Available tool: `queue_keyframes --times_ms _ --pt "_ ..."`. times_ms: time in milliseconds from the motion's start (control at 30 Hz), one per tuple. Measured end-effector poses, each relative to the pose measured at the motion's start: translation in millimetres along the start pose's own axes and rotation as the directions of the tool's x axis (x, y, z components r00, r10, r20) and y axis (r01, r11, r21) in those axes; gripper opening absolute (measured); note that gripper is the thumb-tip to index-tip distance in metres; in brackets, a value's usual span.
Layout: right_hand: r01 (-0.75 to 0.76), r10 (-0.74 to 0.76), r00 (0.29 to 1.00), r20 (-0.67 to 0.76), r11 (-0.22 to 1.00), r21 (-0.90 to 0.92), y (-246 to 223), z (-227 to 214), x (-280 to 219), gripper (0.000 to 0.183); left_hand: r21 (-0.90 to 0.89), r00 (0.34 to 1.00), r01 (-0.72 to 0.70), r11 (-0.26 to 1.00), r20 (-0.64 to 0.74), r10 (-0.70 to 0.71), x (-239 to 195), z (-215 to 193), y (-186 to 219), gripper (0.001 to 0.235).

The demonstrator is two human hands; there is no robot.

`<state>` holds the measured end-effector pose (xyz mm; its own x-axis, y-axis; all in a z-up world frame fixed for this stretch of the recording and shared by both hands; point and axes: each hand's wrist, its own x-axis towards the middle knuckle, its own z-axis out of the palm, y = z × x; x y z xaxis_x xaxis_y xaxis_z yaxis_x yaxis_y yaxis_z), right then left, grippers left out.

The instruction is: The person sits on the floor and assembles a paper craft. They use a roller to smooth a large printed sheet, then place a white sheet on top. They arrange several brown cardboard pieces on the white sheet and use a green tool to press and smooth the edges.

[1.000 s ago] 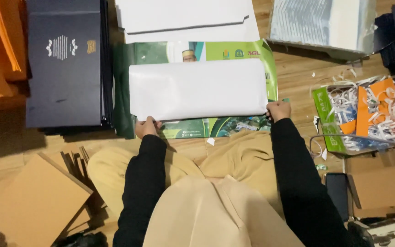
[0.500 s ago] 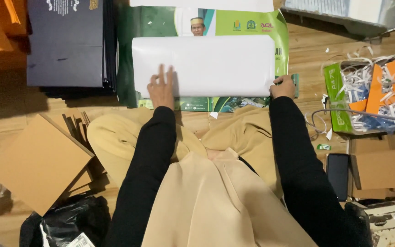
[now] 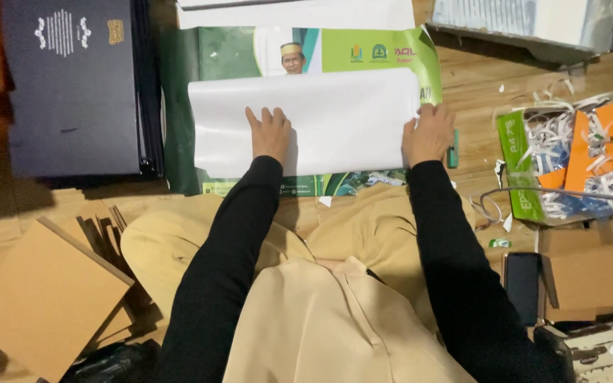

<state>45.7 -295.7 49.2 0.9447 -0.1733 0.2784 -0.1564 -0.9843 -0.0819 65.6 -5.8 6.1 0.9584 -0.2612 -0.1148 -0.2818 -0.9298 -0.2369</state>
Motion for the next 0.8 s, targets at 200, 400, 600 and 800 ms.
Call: queue_keyframes --times_ms 200,400,600,800 --pt "0.368 -0.416 0.908 0.055 0.851 0.375 -74 49 88 0.022 0.054 0.990 -0.046 0.997 0.139 0.038 13 -32 1 0.051" --pt "0.357 -0.404 0.689 0.601 0.912 0.204 -137 88 139 0.070 0.057 0.986 -0.072 0.996 0.155 0.063 13 -19 1 0.061" --pt "0.439 -0.311 0.551 0.774 0.897 0.048 -153 88 151 0.086 0.030 0.985 -0.089 0.996 0.148 0.084 14 -30 -4 0.054" --pt "0.152 -0.238 0.437 0.867 0.970 0.190 -171 57 167 0.082 0.024 0.986 -0.091 0.996 0.142 0.087 8 -38 -7 0.051"
